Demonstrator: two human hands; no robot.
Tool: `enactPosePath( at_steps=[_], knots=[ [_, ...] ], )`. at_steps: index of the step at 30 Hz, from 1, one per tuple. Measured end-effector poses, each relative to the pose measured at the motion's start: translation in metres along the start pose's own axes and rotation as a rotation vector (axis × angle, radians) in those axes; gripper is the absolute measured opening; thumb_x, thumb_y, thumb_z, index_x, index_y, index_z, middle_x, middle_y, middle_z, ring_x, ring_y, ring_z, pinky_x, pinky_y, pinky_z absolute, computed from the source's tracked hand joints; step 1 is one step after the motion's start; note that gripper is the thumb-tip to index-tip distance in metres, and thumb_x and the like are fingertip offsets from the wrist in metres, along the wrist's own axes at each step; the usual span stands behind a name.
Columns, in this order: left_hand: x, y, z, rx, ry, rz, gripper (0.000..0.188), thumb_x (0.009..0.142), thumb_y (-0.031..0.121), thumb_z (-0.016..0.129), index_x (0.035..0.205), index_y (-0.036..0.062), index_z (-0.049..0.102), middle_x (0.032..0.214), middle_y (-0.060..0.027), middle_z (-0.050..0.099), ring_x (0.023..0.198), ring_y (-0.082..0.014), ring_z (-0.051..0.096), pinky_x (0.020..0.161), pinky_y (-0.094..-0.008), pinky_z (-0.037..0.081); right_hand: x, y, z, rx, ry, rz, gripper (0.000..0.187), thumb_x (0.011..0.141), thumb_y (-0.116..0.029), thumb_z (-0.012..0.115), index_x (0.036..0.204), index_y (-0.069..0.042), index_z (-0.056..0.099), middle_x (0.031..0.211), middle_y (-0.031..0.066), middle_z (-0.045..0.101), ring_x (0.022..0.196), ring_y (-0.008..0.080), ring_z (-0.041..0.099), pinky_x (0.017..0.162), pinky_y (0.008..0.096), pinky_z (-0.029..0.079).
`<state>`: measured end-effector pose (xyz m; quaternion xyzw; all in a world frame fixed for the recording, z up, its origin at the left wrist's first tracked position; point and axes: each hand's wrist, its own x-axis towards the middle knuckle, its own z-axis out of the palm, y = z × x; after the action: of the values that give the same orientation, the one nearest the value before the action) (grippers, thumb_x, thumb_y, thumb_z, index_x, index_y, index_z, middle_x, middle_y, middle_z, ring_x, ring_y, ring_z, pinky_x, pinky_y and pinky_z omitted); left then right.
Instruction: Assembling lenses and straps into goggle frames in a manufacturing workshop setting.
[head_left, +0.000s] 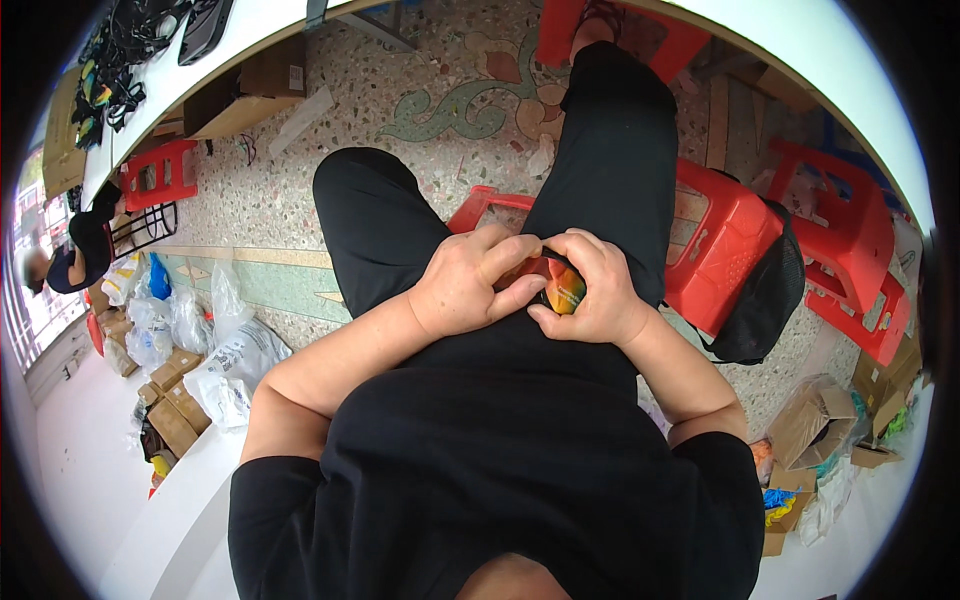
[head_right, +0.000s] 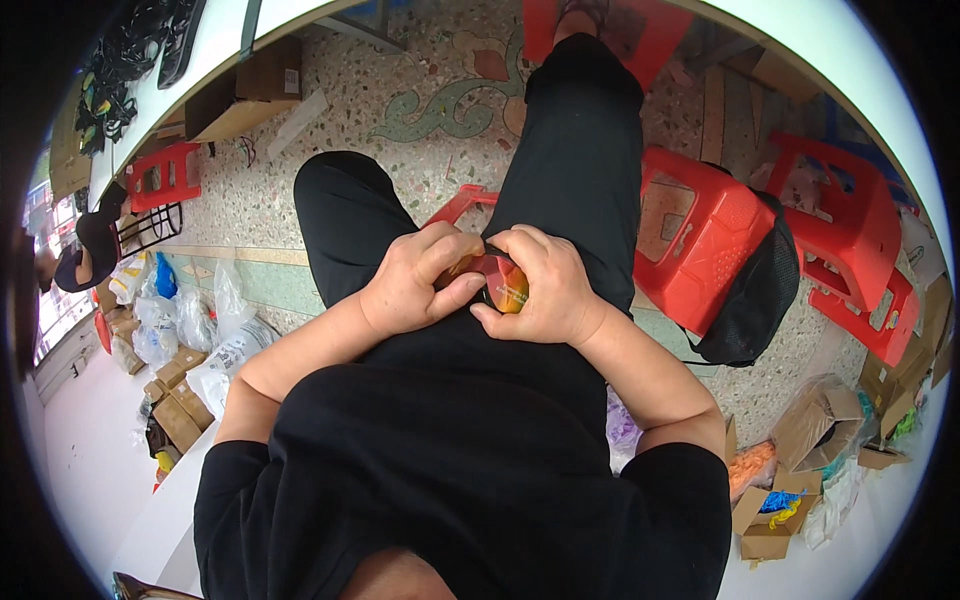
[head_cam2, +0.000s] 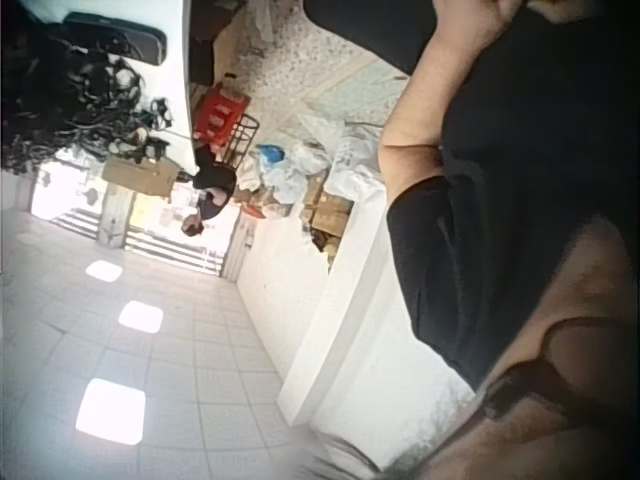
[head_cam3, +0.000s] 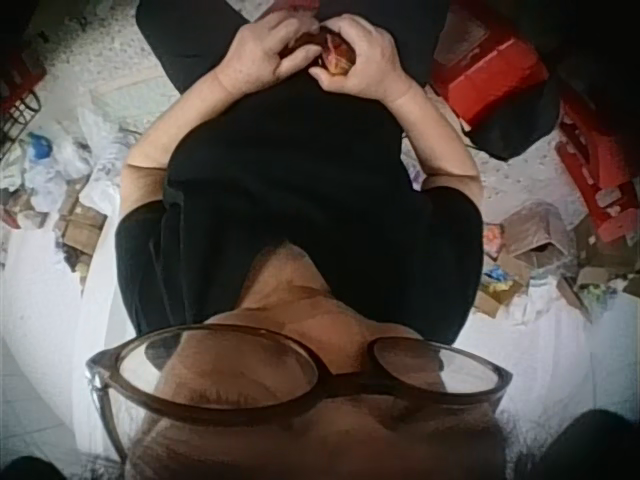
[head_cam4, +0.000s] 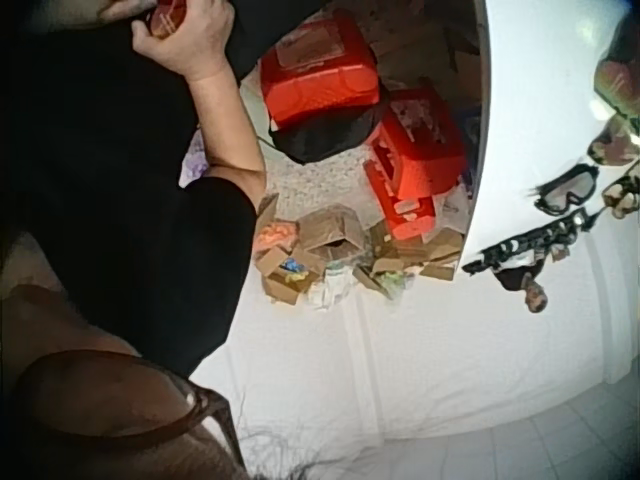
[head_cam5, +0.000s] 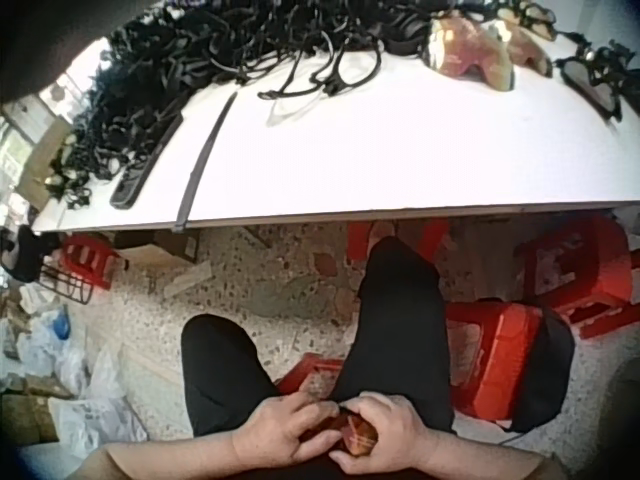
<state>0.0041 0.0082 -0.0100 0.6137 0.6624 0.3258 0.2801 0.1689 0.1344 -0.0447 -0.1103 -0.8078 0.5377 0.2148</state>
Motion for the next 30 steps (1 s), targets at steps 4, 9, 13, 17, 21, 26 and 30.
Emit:
enactPosePath(
  at_steps=[4,9,13,17,21,26,30],
  knots=[
    [0.004,0.001,0.000,0.104,0.024,0.056,0.034,0.080,0.019,0.074,0.108,0.0053,0.059,0.087,-0.0109,0.061,0.071,-0.0283,0.063,0.060,-0.0371,0.052,0.002,0.000,-0.006,-0.004,-0.016,0.017,0.057,0.055,-0.024,0.084,0.099,0.000,0.058,0.088,0.0139,0.061,0.077,0.0329,0.064,0.068,0.0388,0.054],
    [0.009,0.012,-0.005,0.209,0.029,0.030,0.039,0.080,0.023,0.073,0.110,0.0036,0.057,0.087,-0.0114,0.061,0.071,-0.0292,0.063,0.062,-0.0381,0.052,0.003,0.001,-0.011,0.019,-0.077,0.059,0.057,0.059,-0.024,0.083,0.103,0.000,0.057,0.092,0.0141,0.061,0.080,0.0325,0.064,0.071,0.0382,0.053],
    [0.008,0.009,-0.001,0.210,0.039,0.002,0.041,0.080,0.023,0.072,0.111,0.0016,0.056,0.086,-0.0119,0.061,0.071,-0.0297,0.062,0.064,-0.0391,0.051,0.005,0.002,-0.016,0.056,-0.143,0.133,0.058,0.058,-0.021,0.081,0.107,0.001,0.057,0.094,0.0135,0.060,0.082,0.0308,0.063,0.074,0.0360,0.053],
    [0.009,0.008,0.000,0.194,0.021,-0.011,0.038,0.080,0.021,0.072,0.109,0.0026,0.057,0.087,-0.0118,0.061,0.070,-0.0295,0.062,0.063,-0.0389,0.051,0.007,0.005,-0.018,0.049,-0.165,0.135,0.060,0.063,-0.031,0.082,0.108,0.000,0.057,0.096,0.0149,0.062,0.084,0.0325,0.065,0.074,0.0394,0.054],
    [0.012,0.004,0.001,0.175,-0.001,0.025,0.033,0.080,0.019,0.071,0.106,0.0041,0.058,0.089,-0.0114,0.061,0.070,-0.0295,0.061,0.061,-0.0387,0.051,0.007,0.009,-0.017,0.077,-0.188,0.163,0.061,0.064,-0.032,0.081,0.110,0.000,0.056,0.097,0.0152,0.063,0.086,0.0327,0.065,0.076,0.0399,0.054],
    [0.017,0.004,0.002,0.152,-0.008,0.024,0.032,0.080,0.019,0.071,0.106,0.0045,0.058,0.090,-0.0114,0.061,0.070,-0.0294,0.061,0.061,-0.0383,0.051,0.007,0.011,-0.020,0.103,-0.200,0.204,0.061,0.065,-0.033,0.080,0.110,-0.001,0.055,0.097,0.0146,0.063,0.086,0.0325,0.065,0.077,0.0400,0.053],
    [0.021,0.006,0.002,0.155,-0.033,0.027,0.032,0.081,0.019,0.071,0.106,0.0041,0.058,0.090,-0.0117,0.061,0.071,-0.0300,0.062,0.061,-0.0382,0.051,0.004,0.012,-0.020,0.118,-0.170,0.212,0.058,0.064,-0.032,0.081,0.107,-0.002,0.056,0.095,0.0137,0.063,0.085,0.0323,0.065,0.076,0.0399,0.053]
  ],
)
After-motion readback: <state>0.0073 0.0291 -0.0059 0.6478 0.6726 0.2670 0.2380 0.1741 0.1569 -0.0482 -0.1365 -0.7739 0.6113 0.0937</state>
